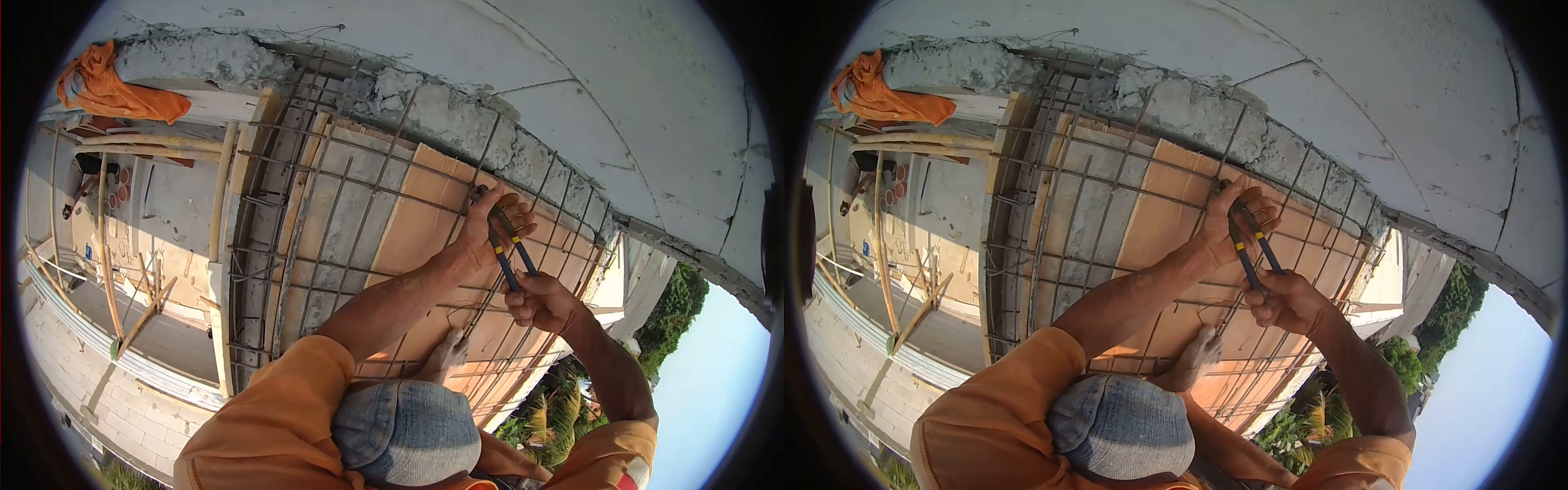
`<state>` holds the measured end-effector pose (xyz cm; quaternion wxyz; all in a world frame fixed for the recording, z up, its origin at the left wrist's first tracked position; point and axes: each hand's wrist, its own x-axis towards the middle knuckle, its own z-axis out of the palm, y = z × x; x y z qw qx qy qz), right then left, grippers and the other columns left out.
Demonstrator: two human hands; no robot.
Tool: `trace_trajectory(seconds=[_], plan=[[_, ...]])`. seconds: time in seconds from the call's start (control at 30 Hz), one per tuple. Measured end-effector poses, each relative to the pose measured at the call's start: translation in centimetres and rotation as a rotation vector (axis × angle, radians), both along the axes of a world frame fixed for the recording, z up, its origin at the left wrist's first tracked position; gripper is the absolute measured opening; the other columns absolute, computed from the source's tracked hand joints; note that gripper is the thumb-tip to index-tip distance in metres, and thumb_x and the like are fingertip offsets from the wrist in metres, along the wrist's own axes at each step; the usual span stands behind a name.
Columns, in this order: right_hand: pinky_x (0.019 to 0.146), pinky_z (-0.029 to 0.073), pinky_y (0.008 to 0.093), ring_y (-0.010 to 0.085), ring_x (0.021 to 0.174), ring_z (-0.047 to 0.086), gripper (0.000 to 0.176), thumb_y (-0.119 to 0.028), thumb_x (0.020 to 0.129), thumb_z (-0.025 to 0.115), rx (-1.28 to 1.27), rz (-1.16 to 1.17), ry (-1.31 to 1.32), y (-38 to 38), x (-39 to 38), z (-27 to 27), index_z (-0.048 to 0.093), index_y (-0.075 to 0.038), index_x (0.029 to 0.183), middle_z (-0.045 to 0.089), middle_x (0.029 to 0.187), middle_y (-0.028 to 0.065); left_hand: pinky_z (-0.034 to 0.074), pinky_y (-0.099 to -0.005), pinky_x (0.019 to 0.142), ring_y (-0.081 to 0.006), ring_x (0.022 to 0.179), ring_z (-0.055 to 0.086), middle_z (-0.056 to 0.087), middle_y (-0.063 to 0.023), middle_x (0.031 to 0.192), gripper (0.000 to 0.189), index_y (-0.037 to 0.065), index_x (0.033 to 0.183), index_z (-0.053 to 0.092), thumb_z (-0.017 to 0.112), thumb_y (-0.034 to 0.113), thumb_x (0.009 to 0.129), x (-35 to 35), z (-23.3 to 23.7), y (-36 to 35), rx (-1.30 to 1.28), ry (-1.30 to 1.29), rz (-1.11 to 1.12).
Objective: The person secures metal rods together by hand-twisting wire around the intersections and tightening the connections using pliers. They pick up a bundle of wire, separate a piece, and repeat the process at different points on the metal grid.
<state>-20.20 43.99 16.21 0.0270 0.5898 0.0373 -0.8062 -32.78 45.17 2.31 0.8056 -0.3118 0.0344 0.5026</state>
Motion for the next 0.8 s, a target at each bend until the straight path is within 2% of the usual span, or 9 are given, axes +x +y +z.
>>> trace_trajectory(seconds=[0.1, 0.2, 0.27, 0.3, 0.4, 0.53, 0.67, 0.7, 0.8], plan=[[0.054, 0.046, 0.0336, 0.0172, 0.062, 0.058, 0.038, -0.041, 0.094, 0.058, 0.046, 0.034, 0.014, 0.1, 0.0, 0.4, 0.060, -0.003, 0.098, 0.057, 0.076, 0.0036, 0.047, -0.0322, 0.059, -0.0152, 0.051, 0.048, 0.049, -0.0004, 0.056, 0.031, 0.008, 0.090, 0.057, 0.049, 0.037, 0.099, 0.2, -0.6, 0.1, 0.004, 0.057, -0.031], [0.057, 0.051, 0.0415, 0.0251, 0.066, 0.064, 0.047, -0.047, 0.091, 0.060, 0.363, 0.507, -0.318, 1.1, -2.6, 3.5, 0.059, -0.001, 0.098, 0.059, 0.076, 0.0094, 0.043, -0.0297, 0.054, -0.0107, 0.045, 0.035, 0.036, 0.0037, 0.051, 0.027, 0.009, 0.086, 0.052, 0.043, 0.029, 0.102, -0.2, 1.4, 0.6, -0.062, 0.121, -0.053], [0.060, 0.053, 0.0462, 0.0322, 0.069, 0.067, 0.056, -0.049, 0.087, 0.064, 0.958, 1.352, -0.755, 0.9, -3.4, 4.2, 0.056, 0.005, 0.099, 0.060, 0.076, 0.0169, 0.042, -0.0279, 0.052, -0.0105, 0.045, 0.036, 0.037, 0.0037, 0.051, 0.029, 0.009, 0.085, 0.052, 0.041, 0.029, 0.103, -0.2, 1.8, 1.1, -0.140, 0.109, -0.038], [0.061, 0.054, 0.0451, 0.0358, 0.070, 0.065, 0.057, -0.040, 0.086, 0.067, 0.983, 1.492, -0.852, 0.7, -4.6, 5.0, 0.051, 0.011, 0.105, 0.058, 0.080, 0.0222, 0.042, -0.0279, 0.052, -0.0105, 0.045, 0.036, 0.037, 0.0037, 0.051, 0.029, 0.009, 0.085, 0.052, 0.041, 0.029, 0.103, -0.2, 2.1, 1.4, -0.134, 0.111, -0.045], [0.062, 0.055, 0.0440, 0.0365, 0.073, 0.065, 0.058, -0.033, 0.082, 0.071, 1.265, 1.625, -0.785, 0.4, -5.5, 5.9, 0.047, 0.013, 0.109, 0.057, 0.085, 0.0232, 0.043, -0.0283, 0.052, -0.0107, 0.045, 0.035, 0.036, 0.0037, 0.051, 0.031, 0.009, 0.085, 0.053, 0.038, 0.030, 0.103, 0.2, 2.7, 1.8, -0.229, 0.158, -0.026], [0.059, 0.055, 0.0426, 0.0371, 0.073, 0.065, 0.050, -0.016, 0.076, 0.070, 1.105, 1.885, -0.919, -0.3, -4.2, 3.0, 0.047, 0.013, 0.109, 0.056, 0.086, 0.0224, 0.047, -0.0331, 0.057, -0.0136, 0.047, 0.038, 0.037, 0.0027, 0.051, 0.032, 0.009, 0.087, 0.054, 0.038, 0.032, 0.102, 0.1, 1.6, 1.5, -0.143, 0.152, -0.019], [0.047, 0.053, 0.0378, 0.0255, 0.054, 0.061, 0.017, -0.005, 0.079, 0.057, 1.066, 1.585, -0.415, 4.4, -3.0, 4.0, 0.051, 0.006, 0.091, 0.059, 0.075, 0.0193, 0.050, -0.0370, 0.069, -0.0167, 0.057, 0.050, 0.050, -0.0031, 0.061, 0.038, 0.005, 0.092, 0.056, 0.047, 0.041, 0.099, -1.0, 2.3, 0.8, -0.196, 0.199, -0.128], [0.048, 0.054, 0.0359, 0.0235, 0.055, 0.061, 0.013, -0.005, 0.082, 0.054, 0.370, 1.037, -0.441, 6.3, -5.7, 5.9, 0.054, 0.007, 0.088, 0.060, 0.072, 0.0160, 0.051, -0.0387, 0.073, -0.0184, 0.062, 0.055, 0.054, -0.0054, 0.066, 0.039, 0.004, 0.094, 0.057, 0.049, 0.042, 0.098, -1.4, 2.7, 0.7, -0.157, 0.194, -0.096], [0.056, 0.057, 0.0396, 0.0227, 0.064, 0.063, 0.025, -0.008, 0.085, 0.055, 0.155, 0.277, -0.100, 5.1, -2.2, 4.3, 0.058, 0.008, 0.103, 0.062, 0.079, 0.0135, 0.052, -0.0416, 0.080, -0.0214, 0.074, 0.064, 0.061, -0.0083, 0.074, 0.041, 0.004, 0.098, 0.059, 0.056, 0.046, 0.094, -1.3, 1.3, 0.5, -0.146, 0.155, -0.062]])
